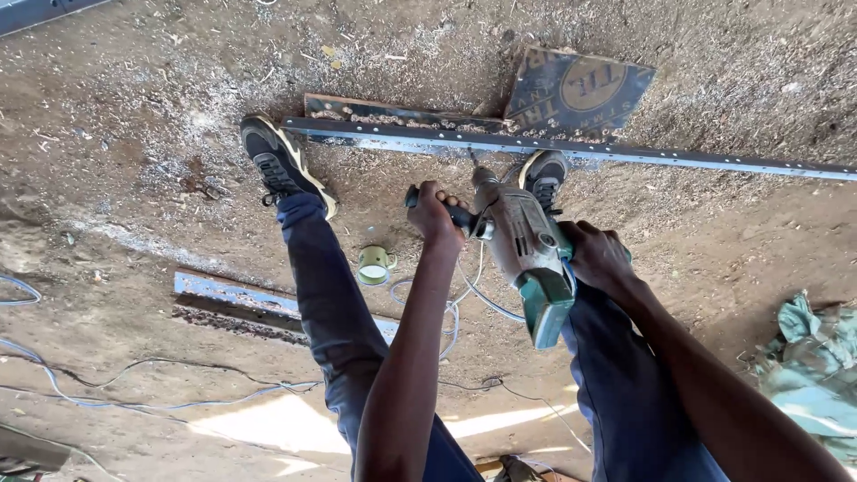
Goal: Using a power drill to create a series of holes in a metal plate or beam.
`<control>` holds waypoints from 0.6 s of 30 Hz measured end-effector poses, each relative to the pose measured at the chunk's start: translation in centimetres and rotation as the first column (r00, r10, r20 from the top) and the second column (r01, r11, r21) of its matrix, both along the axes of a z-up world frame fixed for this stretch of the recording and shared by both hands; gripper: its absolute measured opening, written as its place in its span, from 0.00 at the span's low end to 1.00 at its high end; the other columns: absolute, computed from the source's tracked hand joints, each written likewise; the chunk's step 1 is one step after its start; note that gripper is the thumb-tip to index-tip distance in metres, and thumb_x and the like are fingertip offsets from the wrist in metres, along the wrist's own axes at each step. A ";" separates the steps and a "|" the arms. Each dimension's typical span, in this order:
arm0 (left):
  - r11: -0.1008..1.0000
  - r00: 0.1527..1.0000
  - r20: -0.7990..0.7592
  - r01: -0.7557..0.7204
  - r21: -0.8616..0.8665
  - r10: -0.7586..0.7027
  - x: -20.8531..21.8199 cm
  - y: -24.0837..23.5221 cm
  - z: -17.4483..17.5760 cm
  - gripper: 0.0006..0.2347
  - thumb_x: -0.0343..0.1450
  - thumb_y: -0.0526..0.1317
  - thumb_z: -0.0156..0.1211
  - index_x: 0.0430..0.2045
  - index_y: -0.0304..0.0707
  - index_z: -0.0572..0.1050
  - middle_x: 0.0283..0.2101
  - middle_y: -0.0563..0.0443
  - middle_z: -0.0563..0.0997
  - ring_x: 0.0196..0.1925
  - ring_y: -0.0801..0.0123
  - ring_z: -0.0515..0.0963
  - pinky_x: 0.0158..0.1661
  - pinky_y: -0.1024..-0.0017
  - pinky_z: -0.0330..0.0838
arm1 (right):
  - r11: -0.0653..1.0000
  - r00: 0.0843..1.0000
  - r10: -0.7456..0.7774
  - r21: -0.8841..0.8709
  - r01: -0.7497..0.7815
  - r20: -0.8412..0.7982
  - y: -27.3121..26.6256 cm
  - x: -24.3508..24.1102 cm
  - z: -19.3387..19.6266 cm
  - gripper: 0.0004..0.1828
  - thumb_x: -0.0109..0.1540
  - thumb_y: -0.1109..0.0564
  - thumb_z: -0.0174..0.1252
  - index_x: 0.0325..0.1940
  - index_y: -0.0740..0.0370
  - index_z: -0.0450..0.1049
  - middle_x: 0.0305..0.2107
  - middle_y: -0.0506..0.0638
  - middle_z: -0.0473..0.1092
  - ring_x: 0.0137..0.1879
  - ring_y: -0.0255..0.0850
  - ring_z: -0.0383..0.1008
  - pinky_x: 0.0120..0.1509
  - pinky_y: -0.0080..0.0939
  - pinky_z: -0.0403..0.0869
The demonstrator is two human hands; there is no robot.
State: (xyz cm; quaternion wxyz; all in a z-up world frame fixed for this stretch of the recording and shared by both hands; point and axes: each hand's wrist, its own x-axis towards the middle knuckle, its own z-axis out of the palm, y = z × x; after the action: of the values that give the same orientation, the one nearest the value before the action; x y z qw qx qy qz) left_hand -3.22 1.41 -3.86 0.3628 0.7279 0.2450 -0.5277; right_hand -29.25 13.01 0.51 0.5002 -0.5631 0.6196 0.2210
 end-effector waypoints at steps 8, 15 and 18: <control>0.998 0.998 -0.019 -0.065 0.024 0.065 -0.3 1.0 -0.5 0.08 0.65 0.34 0.56 0.26 0.50 0.61 0.16 0.64 0.63 0.14 0.75 0.68 0.22 0.69 0.68 | 0.999 0.999 0.047 -0.005 -0.047 0.022 -0.7 -0.8 -0.2 0.31 0.54 0.51 0.58 0.63 0.48 0.68 0.40 0.56 0.73 0.47 0.66 0.80 0.57 0.67 0.74; 0.994 0.995 -0.018 -0.098 0.049 0.099 -0.4 1.2 -1.1 0.07 0.64 0.35 0.56 0.24 0.49 0.63 0.15 0.64 0.62 0.14 0.76 0.68 0.21 0.70 0.67 | 0.997 0.997 0.072 -0.010 -0.072 0.023 -1.7 -0.8 0.1 0.32 0.53 0.54 0.56 0.64 0.46 0.68 0.39 0.55 0.73 0.47 0.65 0.80 0.55 0.67 0.75; 0.992 0.993 -0.008 -0.118 0.046 0.119 -0.6 2.3 -3.2 0.10 0.64 0.35 0.56 0.28 0.52 0.61 0.15 0.63 0.63 0.13 0.74 0.68 0.21 0.68 0.68 | 0.997 0.998 0.068 -0.036 -0.067 0.017 -0.3 -1.7 -1.7 0.30 0.53 0.51 0.58 0.61 0.47 0.70 0.39 0.55 0.72 0.46 0.66 0.80 0.55 0.68 0.74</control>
State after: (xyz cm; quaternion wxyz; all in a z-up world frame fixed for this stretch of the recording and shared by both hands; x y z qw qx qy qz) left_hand -3.81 3.69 -7.03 0.3755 0.7173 0.3018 -0.5034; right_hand -30.95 12.75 -1.16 0.4878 -0.5945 0.5996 0.2215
